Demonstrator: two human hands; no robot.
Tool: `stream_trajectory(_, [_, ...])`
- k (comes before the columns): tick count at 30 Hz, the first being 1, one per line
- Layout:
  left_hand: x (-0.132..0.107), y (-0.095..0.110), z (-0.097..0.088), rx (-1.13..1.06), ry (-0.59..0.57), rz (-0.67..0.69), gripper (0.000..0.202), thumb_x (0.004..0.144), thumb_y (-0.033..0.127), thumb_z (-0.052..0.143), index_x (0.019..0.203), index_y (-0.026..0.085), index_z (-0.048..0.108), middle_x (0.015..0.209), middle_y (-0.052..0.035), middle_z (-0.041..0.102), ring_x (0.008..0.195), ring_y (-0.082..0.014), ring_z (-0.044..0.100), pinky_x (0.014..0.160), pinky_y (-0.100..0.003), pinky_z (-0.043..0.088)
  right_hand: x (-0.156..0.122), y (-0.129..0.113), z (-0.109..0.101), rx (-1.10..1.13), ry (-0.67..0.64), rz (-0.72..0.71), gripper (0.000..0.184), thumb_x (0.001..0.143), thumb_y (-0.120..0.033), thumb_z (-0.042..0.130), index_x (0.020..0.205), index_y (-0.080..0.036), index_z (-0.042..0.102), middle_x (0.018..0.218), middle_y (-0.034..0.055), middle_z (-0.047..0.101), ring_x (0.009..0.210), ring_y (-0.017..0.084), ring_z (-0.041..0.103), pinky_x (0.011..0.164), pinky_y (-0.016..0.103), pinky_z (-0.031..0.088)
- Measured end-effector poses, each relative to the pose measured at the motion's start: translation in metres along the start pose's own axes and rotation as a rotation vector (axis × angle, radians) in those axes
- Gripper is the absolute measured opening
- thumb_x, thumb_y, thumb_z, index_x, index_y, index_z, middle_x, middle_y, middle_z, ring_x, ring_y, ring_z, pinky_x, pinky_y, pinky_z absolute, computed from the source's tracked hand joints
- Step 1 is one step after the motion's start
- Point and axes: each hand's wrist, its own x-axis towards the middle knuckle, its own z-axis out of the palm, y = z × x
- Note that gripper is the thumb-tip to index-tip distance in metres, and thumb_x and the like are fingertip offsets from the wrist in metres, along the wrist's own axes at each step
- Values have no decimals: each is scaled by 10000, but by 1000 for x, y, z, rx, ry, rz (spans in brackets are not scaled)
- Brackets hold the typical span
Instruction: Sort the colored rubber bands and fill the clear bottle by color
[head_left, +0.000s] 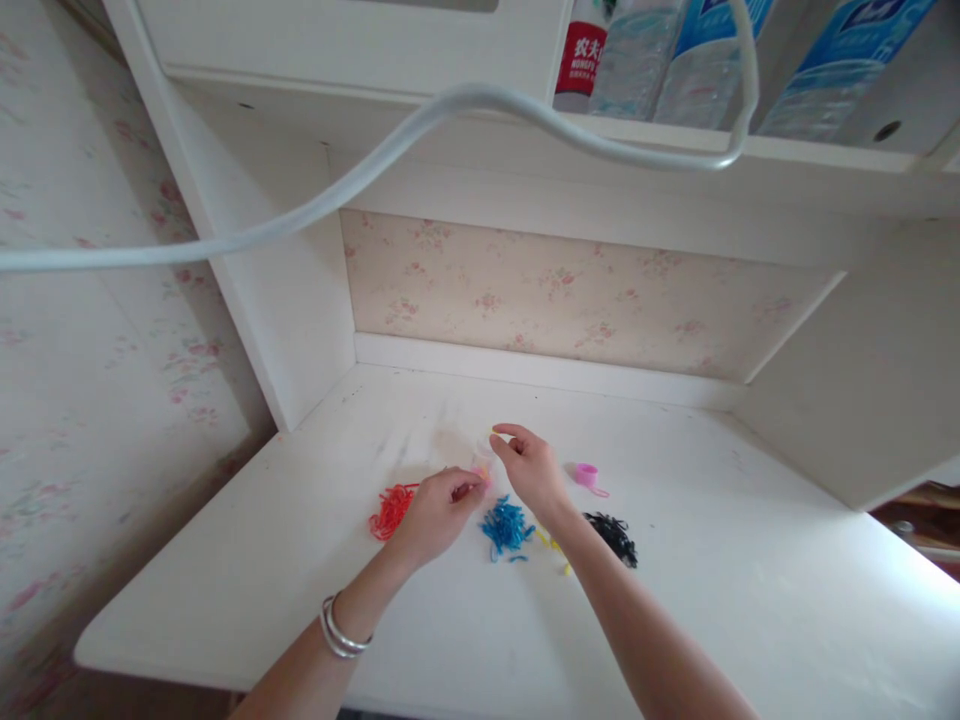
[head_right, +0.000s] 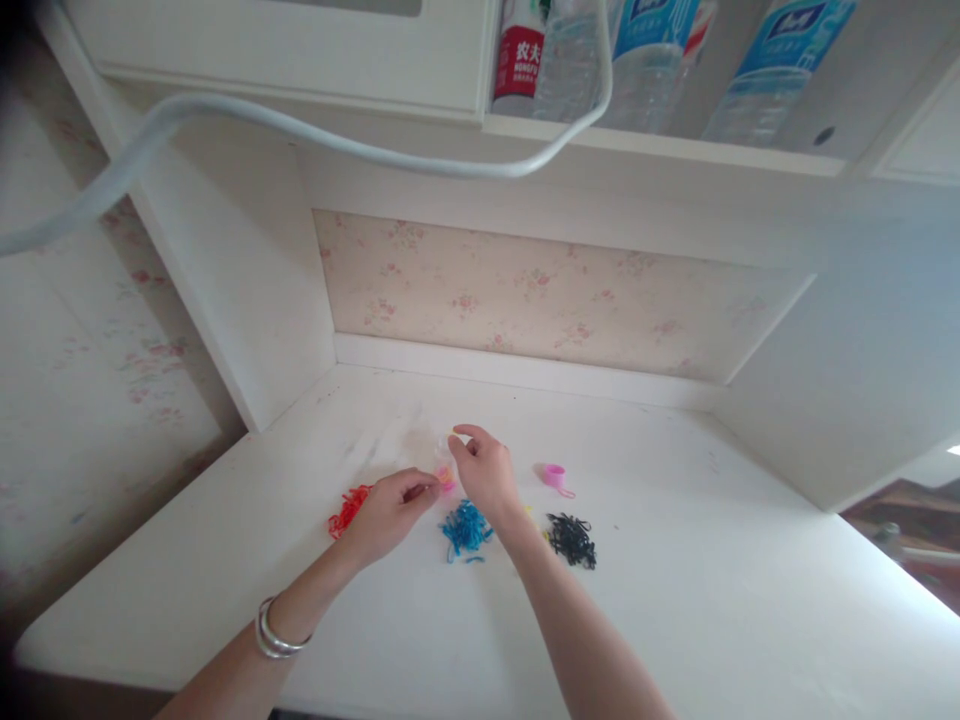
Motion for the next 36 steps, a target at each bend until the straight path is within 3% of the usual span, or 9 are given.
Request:
stream_trajectory(8, [-1, 2, 1, -49, -31, -1, 263, 845, 352, 486, 868, 192, 693, 856, -24, 686, 748, -156, 590, 681, -260, 439, -1, -1, 1, -28, -17, -6, 333, 777, -412, 518, 951, -189, 692, 481, -70, 397, 461, 86, 362, 468, 205, 273])
stream_trajectory(18, [0, 1, 3, -30, -49, 8, 280, 853, 364, 472, 809, 182, 680, 729, -11, 645, 670, -146, 554, 611, -244, 400, -1, 1, -4, 0, -42, 23, 325, 758, -372, 519, 967, -203, 703, 493, -60, 423, 478, 89, 369, 486, 210, 285])
stream_trajectory(28, [0, 0, 8, -8, -81, 8, 282, 851, 370, 477, 815, 177, 680, 737, -12, 653, 678, -148, 566, 621, -246, 412, 1, -7, -12, 7, -80, 15, 322, 757, -354, 534, 992, -204, 695, 515, -60, 453, 493, 85, 399, 498, 203, 305])
stream_trajectory(32, [0, -1, 9, 21, -87, 22, 293, 858, 394, 472, 856, 184, 677, 790, -17, 664, 715, -153, 579, 653, -254, 421, -5, -5, -22, 56, -36, -10, 346, 790, -409, 525, 1023, -200, 671, 495, -73, 399, 469, 81, 354, 463, 198, 277])
stream_trajectory(36, [-2, 2, 12, 100, -82, 86, 315, 888, 384, 425, 837, 185, 663, 769, -21, 649, 696, -148, 566, 655, -255, 416, -27, 20, -44, 55, 53, 22, 345, 813, -456, 509, 970, -197, 674, 501, -70, 375, 468, 83, 334, 450, 201, 259])
